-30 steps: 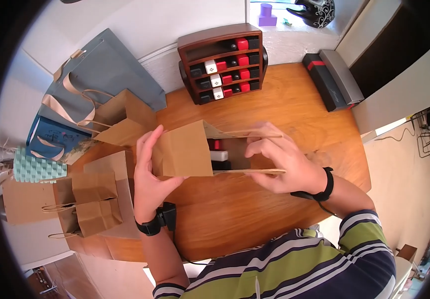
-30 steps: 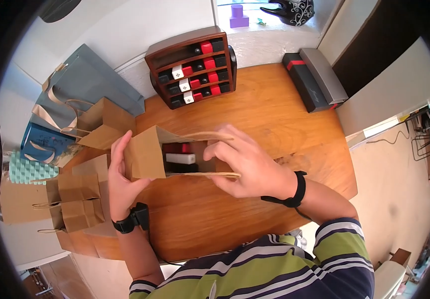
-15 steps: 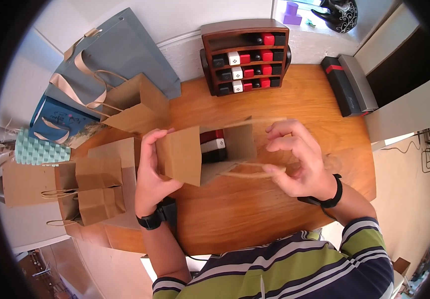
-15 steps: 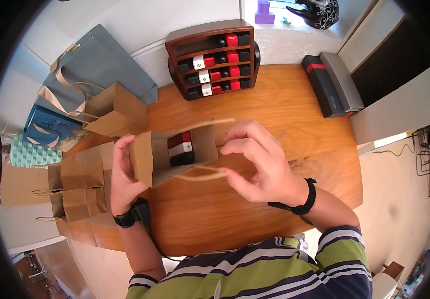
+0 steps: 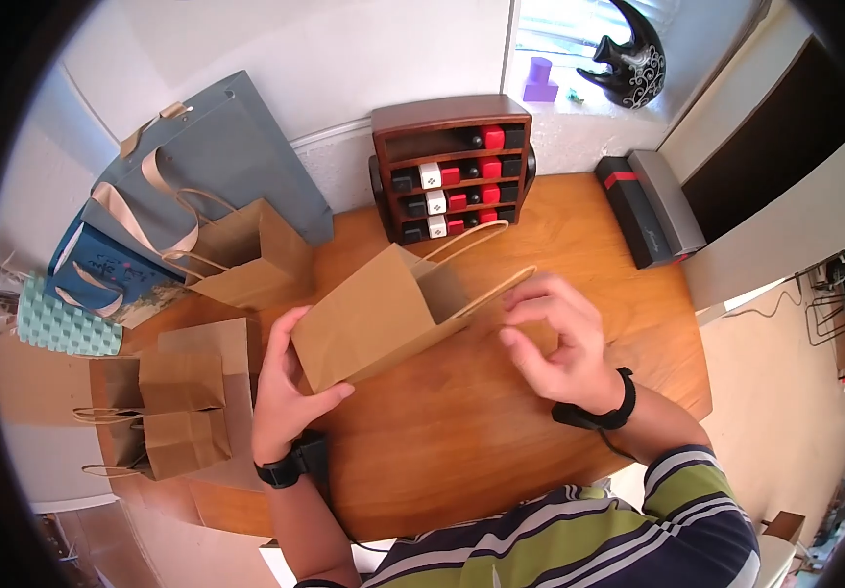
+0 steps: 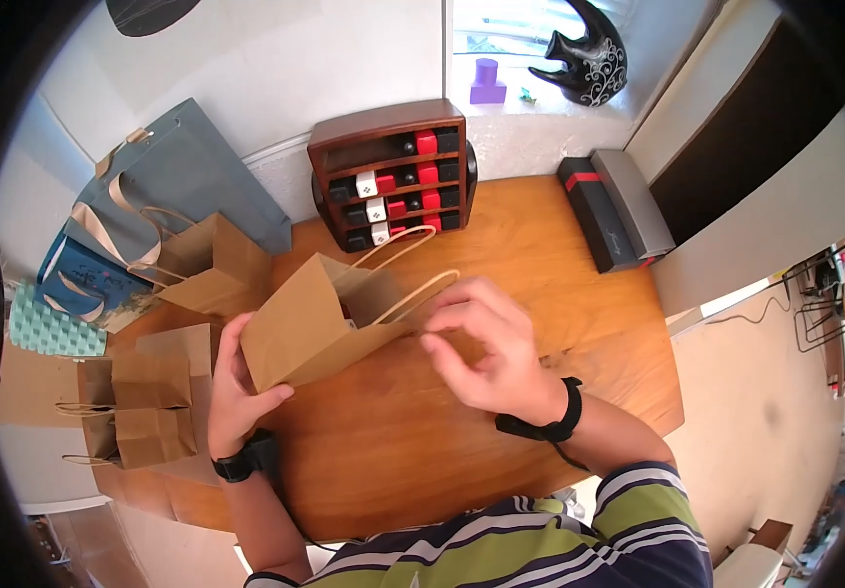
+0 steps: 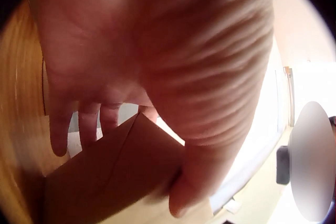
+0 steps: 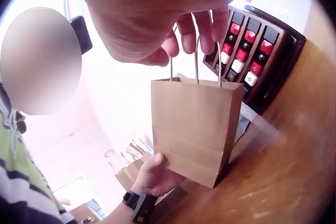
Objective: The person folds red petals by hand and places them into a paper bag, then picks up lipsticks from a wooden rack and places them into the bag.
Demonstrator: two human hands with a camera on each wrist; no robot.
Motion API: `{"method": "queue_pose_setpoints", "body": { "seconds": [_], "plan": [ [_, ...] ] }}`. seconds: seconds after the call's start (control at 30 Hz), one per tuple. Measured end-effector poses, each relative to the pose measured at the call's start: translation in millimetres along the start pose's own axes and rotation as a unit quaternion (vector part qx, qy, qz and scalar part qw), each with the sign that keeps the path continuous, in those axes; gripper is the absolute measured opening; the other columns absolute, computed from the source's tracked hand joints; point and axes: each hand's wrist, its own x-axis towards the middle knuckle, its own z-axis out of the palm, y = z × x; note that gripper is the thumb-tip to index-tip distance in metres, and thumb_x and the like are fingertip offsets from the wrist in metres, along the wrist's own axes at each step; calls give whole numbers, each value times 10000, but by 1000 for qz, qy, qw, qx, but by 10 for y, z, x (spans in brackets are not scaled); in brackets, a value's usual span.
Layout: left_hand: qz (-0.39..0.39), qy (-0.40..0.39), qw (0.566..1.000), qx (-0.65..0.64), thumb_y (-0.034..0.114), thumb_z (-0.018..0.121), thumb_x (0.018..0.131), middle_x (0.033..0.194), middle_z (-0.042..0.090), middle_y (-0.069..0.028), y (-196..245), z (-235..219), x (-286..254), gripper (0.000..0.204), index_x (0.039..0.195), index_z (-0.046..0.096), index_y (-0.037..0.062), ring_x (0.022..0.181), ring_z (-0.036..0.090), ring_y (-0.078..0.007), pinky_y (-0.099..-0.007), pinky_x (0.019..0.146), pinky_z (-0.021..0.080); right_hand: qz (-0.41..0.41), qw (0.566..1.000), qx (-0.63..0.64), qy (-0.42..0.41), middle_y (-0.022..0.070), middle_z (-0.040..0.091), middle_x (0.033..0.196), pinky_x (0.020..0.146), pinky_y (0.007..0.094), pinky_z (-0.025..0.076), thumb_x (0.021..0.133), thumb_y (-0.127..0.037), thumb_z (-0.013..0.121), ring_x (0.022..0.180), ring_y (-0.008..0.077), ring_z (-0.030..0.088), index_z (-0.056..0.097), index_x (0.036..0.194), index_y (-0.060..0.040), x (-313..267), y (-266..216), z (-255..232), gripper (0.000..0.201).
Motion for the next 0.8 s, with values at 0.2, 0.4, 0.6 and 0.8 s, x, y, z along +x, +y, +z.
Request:
{"method": "queue_pose_setpoints", "body": {
  "seconds": [0.2, 0.4, 0.6, 0.8],
  "plan": [
    [-24, -17, 998, -49, -52, 853, 698, 1434, 519, -51, -6, -32, -10, 959, 1522, 382, 84, 1374, 485, -205, -372, 1166, 377, 95, 973, 65, 199, 71, 648, 1027, 806, 292, 501, 922, -41, 752, 872, 153, 609, 631, 990, -6, 236, 307, -131, 143],
    [-57, -54, 988, -131, -108, 827, 716, 1467, 471, -41, -73, 12, 17, 971, 1533, 339, 84, 1402, 454, -196, -364, 1178, 362, 165, 954, 3, 250, 74, 639, 1104, 849, 304, 515, 903, -140, 815, 978, 162, 603, 619, 1175, 1, 699, 680, -137, 363],
    [-69, -102, 992, -29, -20, 877, 750, 1500, 469, -73, -295, -7, 65, 957, 1545, 350, 58, 1405, 451, -207, -370, 1188, 350, 96, 957, -152, 227, 139, 593, 1167, 880, 362, 518, 829, -167, 870, 1074, 258, 596, 602, 1237, 9, 925, 735, 46, 519],
    [-73, -107, 991, 16, 33, 904, 748, 1473, 509, -83, -254, 23, 76, 959, 1547, 373, 40, 1347, 504, -205, -364, 1148, 403, 64, 937, -248, 240, 198, 524, 1234, 1012, 456, 446, 737, -219, 935, 1163, 378, 524, 550, 1324, -4, 1115, 674, 244, 734]
  ]
}}
